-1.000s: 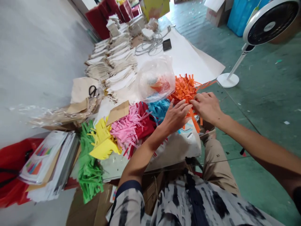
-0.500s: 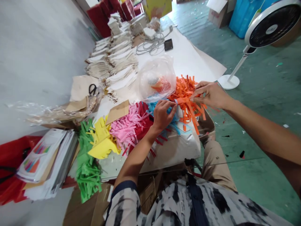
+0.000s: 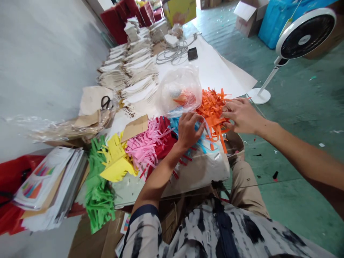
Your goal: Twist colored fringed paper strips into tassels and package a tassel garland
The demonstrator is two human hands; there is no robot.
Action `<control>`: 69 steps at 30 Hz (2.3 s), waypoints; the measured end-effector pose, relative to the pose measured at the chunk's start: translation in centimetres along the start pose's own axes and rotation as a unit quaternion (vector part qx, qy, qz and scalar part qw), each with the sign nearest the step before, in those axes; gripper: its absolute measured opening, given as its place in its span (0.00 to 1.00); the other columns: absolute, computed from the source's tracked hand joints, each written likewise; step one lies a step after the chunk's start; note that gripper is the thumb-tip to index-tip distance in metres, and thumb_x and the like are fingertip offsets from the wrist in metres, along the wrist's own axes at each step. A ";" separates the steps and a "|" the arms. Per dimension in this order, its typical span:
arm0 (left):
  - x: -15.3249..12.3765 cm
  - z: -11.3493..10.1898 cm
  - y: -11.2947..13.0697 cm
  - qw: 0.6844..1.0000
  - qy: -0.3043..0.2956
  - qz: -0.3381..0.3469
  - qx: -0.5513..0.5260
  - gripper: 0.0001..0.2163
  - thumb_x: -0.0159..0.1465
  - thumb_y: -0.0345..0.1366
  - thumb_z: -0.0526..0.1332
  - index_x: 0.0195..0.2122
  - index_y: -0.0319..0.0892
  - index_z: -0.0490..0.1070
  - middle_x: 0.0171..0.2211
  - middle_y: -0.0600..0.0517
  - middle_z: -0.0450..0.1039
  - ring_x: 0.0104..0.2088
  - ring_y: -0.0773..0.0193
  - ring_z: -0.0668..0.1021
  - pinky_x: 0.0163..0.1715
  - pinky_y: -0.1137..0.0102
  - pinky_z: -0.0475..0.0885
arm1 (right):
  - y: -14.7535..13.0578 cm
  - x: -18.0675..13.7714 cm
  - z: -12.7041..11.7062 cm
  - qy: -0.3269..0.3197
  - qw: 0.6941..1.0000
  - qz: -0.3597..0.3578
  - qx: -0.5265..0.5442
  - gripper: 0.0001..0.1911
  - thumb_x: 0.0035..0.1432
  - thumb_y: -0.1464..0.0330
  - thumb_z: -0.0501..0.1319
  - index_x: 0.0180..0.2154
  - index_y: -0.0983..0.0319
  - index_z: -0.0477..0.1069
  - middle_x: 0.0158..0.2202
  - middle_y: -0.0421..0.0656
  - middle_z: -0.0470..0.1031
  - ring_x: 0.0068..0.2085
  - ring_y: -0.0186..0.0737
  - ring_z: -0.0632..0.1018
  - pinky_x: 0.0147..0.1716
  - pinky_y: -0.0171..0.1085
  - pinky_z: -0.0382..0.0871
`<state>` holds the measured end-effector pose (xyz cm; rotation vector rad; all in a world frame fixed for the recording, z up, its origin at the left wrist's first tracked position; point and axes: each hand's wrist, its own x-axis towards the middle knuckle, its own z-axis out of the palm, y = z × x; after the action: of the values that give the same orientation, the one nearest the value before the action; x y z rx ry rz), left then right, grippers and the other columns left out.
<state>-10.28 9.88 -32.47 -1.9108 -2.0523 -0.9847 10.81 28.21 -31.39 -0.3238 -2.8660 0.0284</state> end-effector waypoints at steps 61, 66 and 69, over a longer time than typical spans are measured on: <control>2.8 -6.5 11.5 0.877 -0.267 0.053 -0.396 0.19 0.74 0.59 0.65 0.38 0.50 0.74 0.32 0.51 0.74 0.33 0.62 0.80 0.32 0.63 0.78 | -9.4 -14.9 -10.9 0.251 0.855 0.322 0.321 0.26 0.71 0.40 0.61 0.34 0.52 0.80 0.32 0.43 0.81 0.36 0.48 0.80 0.37 0.45 0.72; 3.1 -7.8 13.1 0.788 -0.459 0.081 -0.402 0.20 0.73 0.64 0.64 0.42 0.51 0.76 0.30 0.53 0.74 0.29 0.63 0.78 0.29 0.65 0.76 | -10.9 -13.4 -9.8 0.118 0.753 0.184 0.621 0.34 0.66 0.32 0.62 0.58 0.47 0.81 0.54 0.46 0.85 0.56 0.54 0.83 0.53 0.51 0.80; 3.3 -8.2 12.9 0.782 -0.483 0.080 -0.386 0.19 0.73 0.60 0.66 0.41 0.50 0.78 0.31 0.52 0.76 0.29 0.63 0.78 0.27 0.66 0.75 | -12.6 -13.2 -8.0 0.032 0.680 0.187 0.709 0.31 0.62 0.35 0.68 0.52 0.48 0.85 0.49 0.45 0.87 0.50 0.52 0.84 0.49 0.48 0.80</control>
<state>-1.22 7.53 -19.89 -3.5613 -1.9045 -0.9879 22.52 12.95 -26.32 -0.4734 -1.7870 2.0317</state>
